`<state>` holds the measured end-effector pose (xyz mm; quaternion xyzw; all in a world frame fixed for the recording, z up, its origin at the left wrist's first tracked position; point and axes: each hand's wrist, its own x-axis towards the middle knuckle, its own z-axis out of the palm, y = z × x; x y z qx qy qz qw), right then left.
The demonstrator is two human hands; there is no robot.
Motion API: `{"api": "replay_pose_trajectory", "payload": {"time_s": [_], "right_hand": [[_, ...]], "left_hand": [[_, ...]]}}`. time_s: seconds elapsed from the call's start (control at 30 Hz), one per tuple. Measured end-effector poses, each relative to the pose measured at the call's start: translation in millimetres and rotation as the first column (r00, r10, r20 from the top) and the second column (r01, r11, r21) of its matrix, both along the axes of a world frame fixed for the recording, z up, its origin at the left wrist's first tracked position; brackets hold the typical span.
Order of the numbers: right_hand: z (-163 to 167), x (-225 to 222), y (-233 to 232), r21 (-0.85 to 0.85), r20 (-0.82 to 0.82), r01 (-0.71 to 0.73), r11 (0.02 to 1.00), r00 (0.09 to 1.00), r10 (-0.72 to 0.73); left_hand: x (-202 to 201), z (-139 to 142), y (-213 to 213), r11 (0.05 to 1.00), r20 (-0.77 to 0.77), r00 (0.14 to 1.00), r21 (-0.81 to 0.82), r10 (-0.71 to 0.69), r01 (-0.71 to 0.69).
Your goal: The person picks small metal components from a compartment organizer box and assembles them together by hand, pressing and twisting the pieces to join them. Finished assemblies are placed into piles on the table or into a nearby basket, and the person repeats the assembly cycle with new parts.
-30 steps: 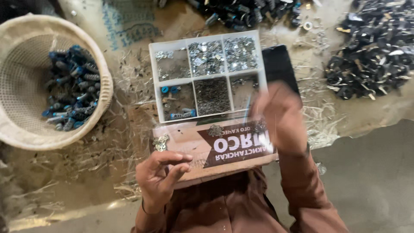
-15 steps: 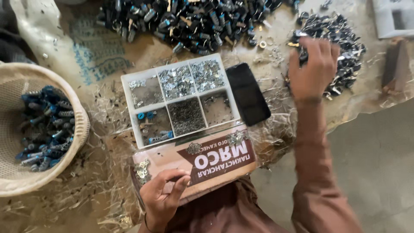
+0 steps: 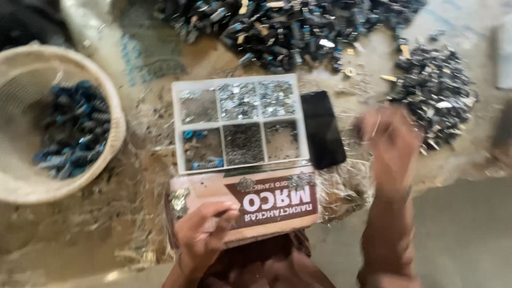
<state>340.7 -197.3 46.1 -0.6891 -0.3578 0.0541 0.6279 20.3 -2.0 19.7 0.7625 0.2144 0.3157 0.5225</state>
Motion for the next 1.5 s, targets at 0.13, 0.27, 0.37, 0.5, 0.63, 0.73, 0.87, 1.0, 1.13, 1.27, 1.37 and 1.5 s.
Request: {"api": "replay_pose_trajectory", "payload": {"time_s": [0.13,0.27,0.37,0.5,0.63,0.73,0.87,1.0,1.13,1.27,1.37,1.5], "right_hand": [[-15,-129,10,-0.019,-0.469,-0.194,0.981,0.868,0.163],[-29,-183,19,-0.094,-0.327,-0.080,0.992,0.944,0.045],[-33,-197,24,-0.044,-0.406,-0.002,0.999,0.914,-0.016],[-31,-196,24,0.041,-0.564,-0.196,0.980,0.805,0.184],[-32,-185,20,0.189,-0.732,-0.411,0.892,0.547,0.406],[-40,-190,16,0.142,-0.689,-0.420,0.897,0.609,0.394],[-51,-193,15,0.047,-0.676,-0.169,0.984,0.721,0.156],[-46,-191,10,0.077,-0.560,-0.102,0.992,0.818,0.128],[-29,-194,12,-0.176,-0.422,-0.227,0.958,0.897,0.135],[-15,-199,24,-0.374,-0.145,-0.130,0.918,0.986,0.080],[-16,-203,34,-0.455,0.116,-0.031,0.890,0.989,0.094],[-23,-206,39,-0.458,0.426,0.124,0.880,0.900,0.095]], "left_hand": [[14,19,-7,0.965,0.045,0.975,0.158,-0.217,0.208],[14,23,-17,0.941,-0.004,0.943,-0.074,-0.333,0.331],[8,17,-19,0.899,0.003,0.953,-0.333,-0.303,0.286],[-2,12,-15,0.885,-0.008,0.983,-0.437,-0.185,0.163],[-13,13,-5,0.987,0.026,0.996,-0.138,-0.085,0.088],[-16,18,-4,0.981,0.036,0.991,-0.140,-0.129,0.133],[-17,28,9,0.990,0.023,0.992,0.054,-0.128,0.127],[-5,25,69,0.882,-0.275,0.955,0.417,-0.108,0.219],[21,20,96,0.674,-0.493,0.863,0.601,-0.110,0.429],[33,23,99,0.683,-0.684,0.709,0.436,-0.172,0.586],[34,27,101,0.715,-0.655,0.732,0.420,-0.188,0.559],[30,32,112,0.745,-0.478,0.822,0.415,-0.311,0.523]]}}
